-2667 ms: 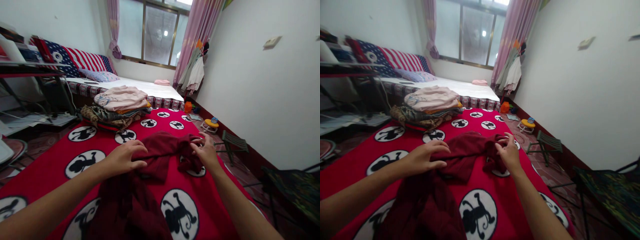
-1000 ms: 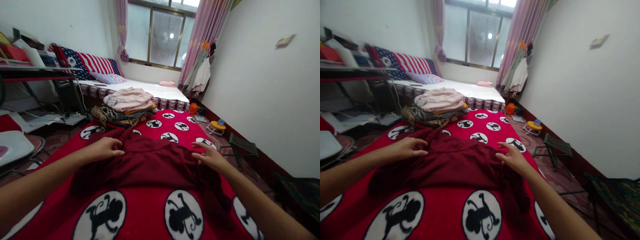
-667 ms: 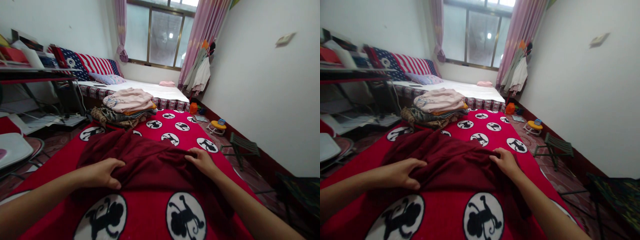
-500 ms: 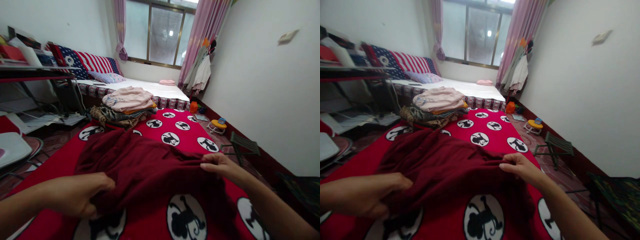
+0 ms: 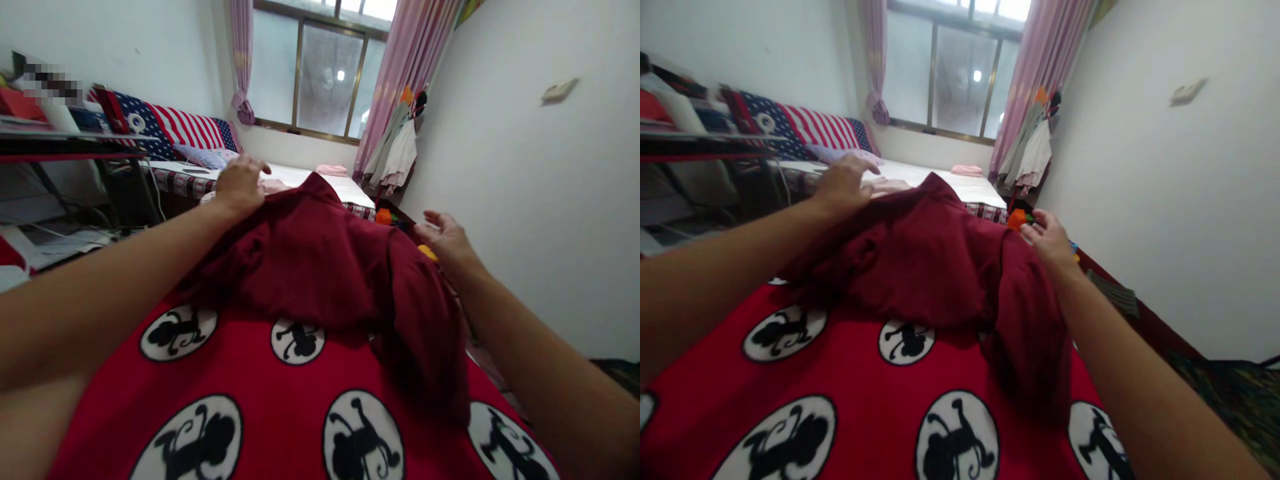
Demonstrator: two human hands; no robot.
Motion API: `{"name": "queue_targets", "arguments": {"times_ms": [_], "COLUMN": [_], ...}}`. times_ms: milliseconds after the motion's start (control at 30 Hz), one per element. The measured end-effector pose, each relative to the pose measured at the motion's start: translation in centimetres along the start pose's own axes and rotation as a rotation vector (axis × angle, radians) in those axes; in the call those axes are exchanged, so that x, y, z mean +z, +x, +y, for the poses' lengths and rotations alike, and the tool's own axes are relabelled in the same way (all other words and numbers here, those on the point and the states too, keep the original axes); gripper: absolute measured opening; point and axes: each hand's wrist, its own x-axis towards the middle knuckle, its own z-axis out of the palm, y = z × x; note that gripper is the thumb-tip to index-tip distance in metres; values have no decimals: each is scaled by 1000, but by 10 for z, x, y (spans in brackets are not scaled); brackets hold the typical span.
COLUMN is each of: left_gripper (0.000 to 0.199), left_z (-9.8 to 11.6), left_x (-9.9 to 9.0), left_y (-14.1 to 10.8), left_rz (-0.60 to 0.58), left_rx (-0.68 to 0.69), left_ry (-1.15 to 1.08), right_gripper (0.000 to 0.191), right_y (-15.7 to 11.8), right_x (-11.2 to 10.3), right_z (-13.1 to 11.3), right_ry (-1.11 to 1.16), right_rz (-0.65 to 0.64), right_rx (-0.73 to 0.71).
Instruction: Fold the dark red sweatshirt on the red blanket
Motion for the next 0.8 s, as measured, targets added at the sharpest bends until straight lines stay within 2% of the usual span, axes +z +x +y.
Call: {"name": "queue_targets", "arguments": {"times_ms": [67,100,133,200,267,367,467,567,633,800], "left_gripper": [35,33,30,29,28,32,43,53,56,64], "left_z": [5,9,12,16,12,-6,-29,-41,-39,-21], "left_x": [32,49,65,90,105,108,103,105,112,132], "left_y": [-25,-46,-69,-118,-159,-194,-200,-189,-178,-149], "left_rz": [104,68,8,-78,-123,-166,-211,-221,-218,-202], "left_rx": [-2,19,109,239,274,261,242,164,116,26], "left_ry": [-3,-14,-59,-98,-100,-68,-3,58,80,178], "right_gripper": [38,37,35,36,32,28,39,51,50,27], "right_y": [-37,-62,-88,-138,-173,-191,-182,-166,-158,-136], "right_x": [22,31,38,48,52,52,53,65,79,113], "right_z": [7,12,18,34,51,67,72,71,70,62], "right_ry": [-84,-149,-205,-267,-308,-421,-566,-723,-834,-1029], "right_rz": [-171,-265,-330,-444,-530,-565,-544,-572,-598,-590], "right_rx": [-123,-197,-260,-303,-284,-272,-341,-424,-458,-463]}}
